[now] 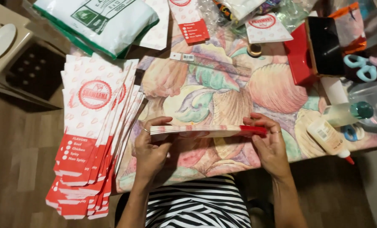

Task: Manually assembling paper shawarma bags by aligning them, applying glue to the edges, and stacking them.

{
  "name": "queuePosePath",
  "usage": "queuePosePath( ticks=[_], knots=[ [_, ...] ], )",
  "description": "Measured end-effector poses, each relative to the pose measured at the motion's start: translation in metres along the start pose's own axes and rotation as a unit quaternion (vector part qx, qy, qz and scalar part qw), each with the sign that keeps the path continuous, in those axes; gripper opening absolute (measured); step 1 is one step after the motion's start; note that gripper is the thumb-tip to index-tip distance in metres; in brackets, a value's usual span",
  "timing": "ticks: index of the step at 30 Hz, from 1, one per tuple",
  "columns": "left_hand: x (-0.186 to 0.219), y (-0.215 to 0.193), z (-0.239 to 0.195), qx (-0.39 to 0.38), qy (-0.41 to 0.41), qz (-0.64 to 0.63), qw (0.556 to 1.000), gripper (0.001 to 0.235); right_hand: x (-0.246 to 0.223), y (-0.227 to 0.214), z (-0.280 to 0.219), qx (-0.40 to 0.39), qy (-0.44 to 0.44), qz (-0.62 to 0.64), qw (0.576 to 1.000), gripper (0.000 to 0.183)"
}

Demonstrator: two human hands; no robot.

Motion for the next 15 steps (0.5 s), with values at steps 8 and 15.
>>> queuePosePath(
  ticks=[8, 15],
  knots=[
    [-0.004, -0.047, -0.021, 0.002, -0.077, -0.002, 0.997, 0.055, -0.022, -0.019, -0.011, 0.028, -0.034, -0.076, 0.996, 0.016],
    [0.175, -0.096, -0.07, 0.007, 0.182, 0.187, 0.965, 0.078, -0.1, -0.051, -0.031, -0.201, 0.065, -0.107, 0.972, 0.066]
  ],
)
Point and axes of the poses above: each hand's wrist, its own z-axis towards the middle knuckle, its own y-axis out of the palm, x = y × z, the point moved 9 cm from there along z, towards the middle knuckle, and after that the axes turned 12 degrees about z, right-handed, at the moved point
